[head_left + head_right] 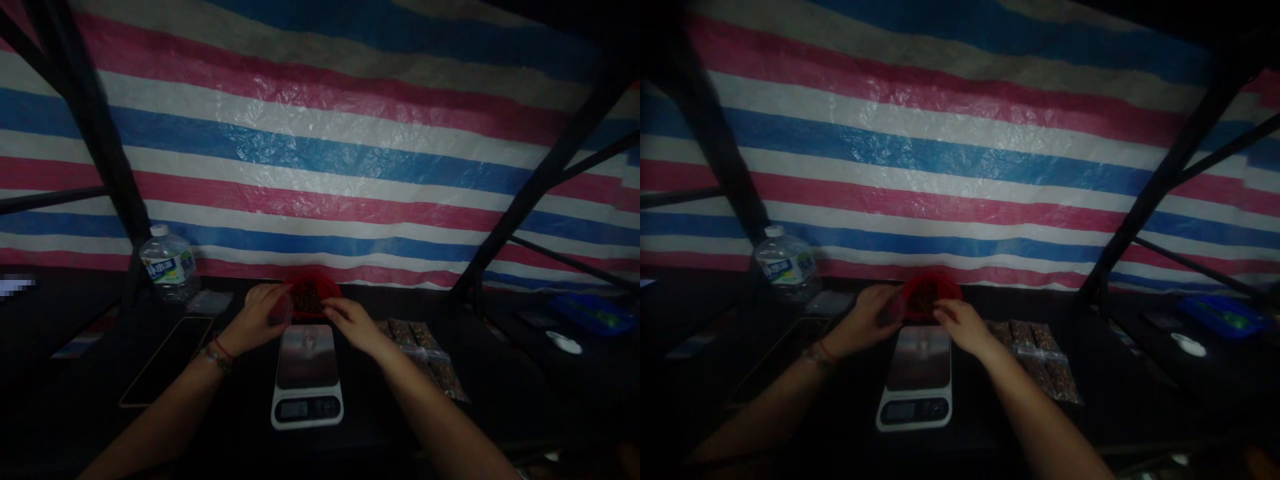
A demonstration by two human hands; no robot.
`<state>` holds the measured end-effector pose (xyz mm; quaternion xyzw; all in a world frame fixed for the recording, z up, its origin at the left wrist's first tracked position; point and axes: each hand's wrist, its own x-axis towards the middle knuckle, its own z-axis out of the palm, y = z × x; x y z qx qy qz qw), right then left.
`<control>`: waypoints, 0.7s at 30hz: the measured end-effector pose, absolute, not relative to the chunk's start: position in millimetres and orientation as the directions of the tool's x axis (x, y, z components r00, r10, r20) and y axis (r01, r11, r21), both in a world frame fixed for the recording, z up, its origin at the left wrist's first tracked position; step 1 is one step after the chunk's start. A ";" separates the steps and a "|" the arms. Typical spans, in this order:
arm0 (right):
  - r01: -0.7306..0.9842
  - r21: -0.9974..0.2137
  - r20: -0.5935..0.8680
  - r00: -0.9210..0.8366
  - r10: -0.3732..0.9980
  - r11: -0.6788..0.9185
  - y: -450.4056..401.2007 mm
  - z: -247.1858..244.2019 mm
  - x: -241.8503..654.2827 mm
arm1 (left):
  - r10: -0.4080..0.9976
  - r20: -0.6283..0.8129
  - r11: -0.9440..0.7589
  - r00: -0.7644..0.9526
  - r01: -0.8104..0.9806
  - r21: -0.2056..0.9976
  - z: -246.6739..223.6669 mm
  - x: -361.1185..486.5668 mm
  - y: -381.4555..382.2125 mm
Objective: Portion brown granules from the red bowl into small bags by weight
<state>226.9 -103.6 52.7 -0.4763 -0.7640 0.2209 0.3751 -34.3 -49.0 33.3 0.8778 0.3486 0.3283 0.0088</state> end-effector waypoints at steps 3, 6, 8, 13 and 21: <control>0.489 -0.763 0.240 -0.393 0.888 0.423 -75.4 56.8 204.3 | 0.531 0.575 -0.822 0.623 0.542 0.172 44.5 -18.1 -47.0; 0.394 -0.856 0.158 -0.413 0.897 0.333 -54.9 47.4 197.2 | 0.470 0.595 -0.859 0.652 0.492 0.140 45.6 -8.1 -40.6; 0.320 -0.899 0.155 -0.406 0.901 0.298 -45.4 38.8 196.9 | 0.456 0.604 -0.872 0.654 0.465 0.154 40.8 -3.6 -35.0; 0.316 -0.920 0.142 -0.287 0.947 0.234 -27.0 24.0 198.3 | 0.494 0.578 -0.866 0.649 0.426 0.261 11.1 -0.5 -17.0; 0.386 -0.895 0.160 -0.194 0.968 0.225 -13.3 9.7 210.7 | 0.771 0.507 -0.591 0.384 0.728 0.347 -27.7 -44.8 9.2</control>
